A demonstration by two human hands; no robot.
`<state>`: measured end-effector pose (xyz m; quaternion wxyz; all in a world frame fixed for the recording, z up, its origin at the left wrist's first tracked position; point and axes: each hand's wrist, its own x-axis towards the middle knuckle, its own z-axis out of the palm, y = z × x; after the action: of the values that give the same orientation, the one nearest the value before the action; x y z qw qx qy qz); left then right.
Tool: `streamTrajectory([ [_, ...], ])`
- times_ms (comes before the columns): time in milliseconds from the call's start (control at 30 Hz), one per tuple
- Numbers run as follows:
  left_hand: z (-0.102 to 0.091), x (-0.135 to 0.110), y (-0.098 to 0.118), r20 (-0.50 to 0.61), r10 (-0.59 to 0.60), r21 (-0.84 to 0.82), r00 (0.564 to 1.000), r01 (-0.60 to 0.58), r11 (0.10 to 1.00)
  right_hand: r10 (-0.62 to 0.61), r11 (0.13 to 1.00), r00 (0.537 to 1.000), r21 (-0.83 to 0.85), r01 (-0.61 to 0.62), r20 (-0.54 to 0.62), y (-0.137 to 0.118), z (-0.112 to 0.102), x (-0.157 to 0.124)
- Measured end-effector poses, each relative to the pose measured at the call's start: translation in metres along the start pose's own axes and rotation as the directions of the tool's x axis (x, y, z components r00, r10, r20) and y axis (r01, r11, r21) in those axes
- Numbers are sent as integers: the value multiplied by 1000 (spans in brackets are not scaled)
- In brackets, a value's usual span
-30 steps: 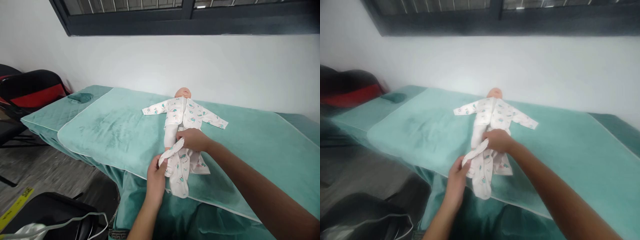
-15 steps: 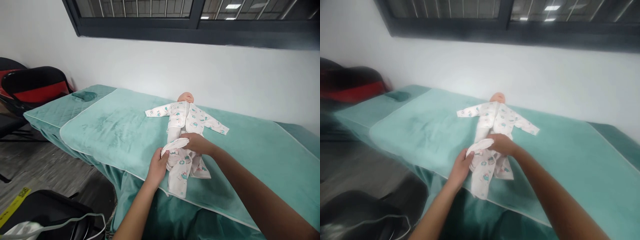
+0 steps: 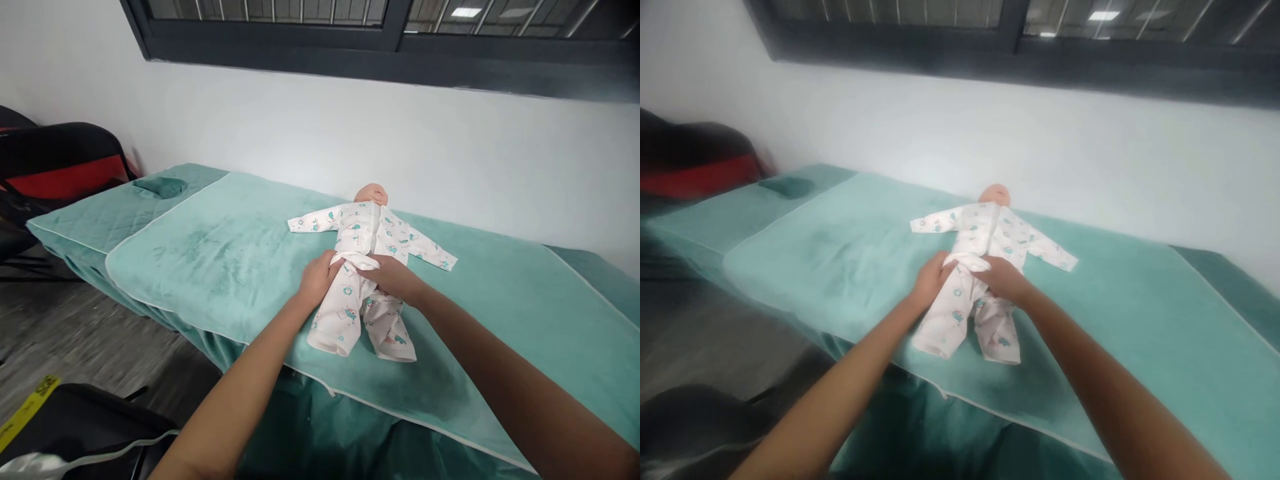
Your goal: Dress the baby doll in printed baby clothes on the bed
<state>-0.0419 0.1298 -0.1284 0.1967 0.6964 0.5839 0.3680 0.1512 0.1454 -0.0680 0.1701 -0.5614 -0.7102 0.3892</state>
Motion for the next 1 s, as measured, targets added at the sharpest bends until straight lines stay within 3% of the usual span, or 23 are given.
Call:
streamTrajectory([
  [167,0,27,2,36,94,178,995,-99,979,41,996,995,81,-34,-88,2,2,-1],
  [333,10,21,-3,20,111,208,994,-113,972,24,999,972,27,-18,-232,0,8,-4],
  [467,13,4,-6,-42,84,-8,996,-84,996,3,1000,934,-27,-13,-357,4,9,1],
  [600,9,-2,-5,-96,-4,-304,995,-25,952,45,999,889,6,-48,-455,8,11,6],
  [667,5,1,-5,-68,-78,-466,995,38,884,-6,998,888,-55,-22,-459,7,16,4],
  [767,-5,6,-10,88,-122,-678,989,149,719,-149,977,910,-199,76,-387,3,21,-7],
  [833,-12,8,-13,206,-80,-722,975,207,660,-207,972,923,-178,156,-325,1,20,-19],
  [900,-16,11,-14,260,-61,-711,964,233,663,-251,968,917,-70,241,-310,1,15,-30],
  [1000,-12,18,-12,207,-109,-662,972,221,716,-220,969,866,4,248,-449,8,2,-36],
])
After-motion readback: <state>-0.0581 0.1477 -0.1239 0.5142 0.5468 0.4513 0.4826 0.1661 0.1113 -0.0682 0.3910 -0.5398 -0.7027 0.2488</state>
